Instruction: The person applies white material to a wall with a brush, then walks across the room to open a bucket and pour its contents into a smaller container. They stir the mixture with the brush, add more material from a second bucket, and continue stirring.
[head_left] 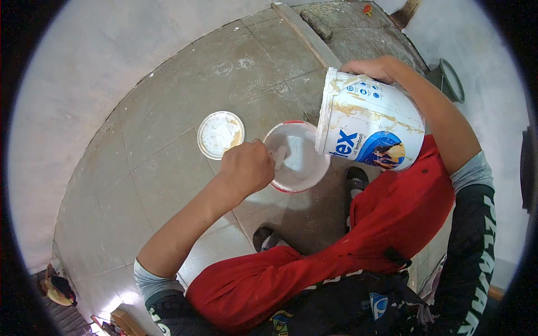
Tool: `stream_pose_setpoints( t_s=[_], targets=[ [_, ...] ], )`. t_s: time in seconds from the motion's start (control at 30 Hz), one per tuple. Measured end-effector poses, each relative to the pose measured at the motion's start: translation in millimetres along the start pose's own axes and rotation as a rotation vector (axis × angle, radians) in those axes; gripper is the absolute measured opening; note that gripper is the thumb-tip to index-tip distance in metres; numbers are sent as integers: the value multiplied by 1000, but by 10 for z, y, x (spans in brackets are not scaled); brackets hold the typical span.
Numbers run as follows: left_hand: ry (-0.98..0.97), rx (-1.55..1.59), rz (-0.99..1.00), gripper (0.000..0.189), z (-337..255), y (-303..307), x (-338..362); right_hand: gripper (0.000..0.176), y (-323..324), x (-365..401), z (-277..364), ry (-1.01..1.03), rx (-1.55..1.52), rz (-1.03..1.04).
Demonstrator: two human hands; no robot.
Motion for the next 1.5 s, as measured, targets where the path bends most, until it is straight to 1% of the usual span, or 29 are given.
stream_pose_setpoints(
  t_s=[0.03, 0.1, 0.2, 0.27, 0.33, 0.37, 0.43, 0.5, 0.57, 0.6, 0.67, 0.7, 0.77, 0.8, 0.87, 0.9, 0.93, 1.0, 1.03, 1.07, 1.1, 1.13, 1.17, 1.23, 1.27, 1.33, 1.4, 1.43, 1.5],
  targets=[
    [18, 1, 12, 36, 4, -2, 3, 47, -7, 4, -5, -1, 0, 1],
    [6, -4, 15, 38, 9, -1, 21, 47, 21, 4, -62, -89, -18, -135],
    [20, -17, 30, 40, -9, 21, 47, 48, 26, 11, -30, -145, -5, -77],
    [47, -26, 43, 40, -58, 103, 101, 47, -17, 135, 62, -109, 8, -57],
    [-84, 32, 125, 43, -190, 220, 219, 47, -25, 151, 95, -71, 20, -42],
    [-87, 31, 122, 43, -231, 203, 241, 46, -15, 68, 43, -63, -21, -24],
    [-192, 303, 302, 48, -421, 104, 302, 45, -17, -30, -62, -54, -58, -13],
    [-86, 530, 478, 61, -734, -168, 295, 43, 0, -68, -96, 50, -131, 39],
    [-102, 708, 504, 60, -1061, -313, 345, 42, 25, -50, -154, 3, -134, 29],
    [-102, 753, 477, 60, -1193, -450, 363, 42, 33, -53, -176, -33, -159, 27],
    [-71, 986, 194, 71, -1359, -640, 254, 42, 46, -93, -224, -56, -151, 58],
    [-65, 1014, 172, 71, -1406, -662, 165, 42, 54, -116, -278, -74, -192, 88],
    [-236, 1241, 112, 90, -1433, -589, 13, 43, 118, -138, -365, -106, -199, 55],
    [-217, 1253, 92, 90, -1484, -591, -9, 45, 124, -151, -502, -129, -248, 20],
    [36, 1329, 352, 97, -1703, -728, -30, 48, 185, -132, -839, -87, -296, 18],
    [111, 1180, 213, 102, -1838, -672, 5, 51, 251, -82, -1044, -56, -364, -6],
    [121, 1197, 211, 102, -1927, -707, 52, 51, 276, -18, -1288, -67, -351, 4],
    [82, 1018, 31, 100, -2043, -716, 94, 57, 424, 108, -1649, 258, -325, -309],
    [16, 1072, 111, 103, -2086, -768, 75, 57, 523, 169, -1824, 254, -337, -313],
    [11, 1058, 139, 103, -2156, -839, 18, 58, 542, 305, -1958, 263, -570, -235],
    [-40, 1041, 85, 105, -2215, -919, -13, 59, 454, 455, -2141, 272, -821, -168],
    [-101, 1022, 27, 108, -2271, -977, -47, 59, 407, 556, -2273, 295, -885, -186],
    [-125, 994, 53, 108, -2306, -1017, -90, 58, 343, 612, -2356, 328, -915, -237],
    [-160, 1163, -3, 110, -2248, -1061, -205, 58, 142, 621, -2467, 410, -989, -369],
    [-172, 1136, 8, 110, -2214, -1063, -265, 58, 30, 580, -2482, 449, -1026, -448],
    [-231, 854, -206, 111, -2096, -964, -407, 57, -170, 449, -2456, 496, -1112, -598],
    [-190, 819, -140, 113, -1991, -834, -554, 57, -253, 293, -2388, 522, -1203, -685],
    [-205, 765, -211, 114, -1942, -724, -633, 53, -182, 95, -2648, 854, -1005, -614],
    [-214, 707, -300, 117, -1869, -591, -774, 50, -104, -114, -2541, 841, -962, -653]
  ],
)
Point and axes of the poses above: each hand's wrist, its own x-axis away from the middle knuckle, its own y-axis out of the back of the hand, z = x × y, the point moved 3 cm from there along -x, towards the middle knuckle, and after that the axes turned 6 degrees about y, right-handed, at the moved point
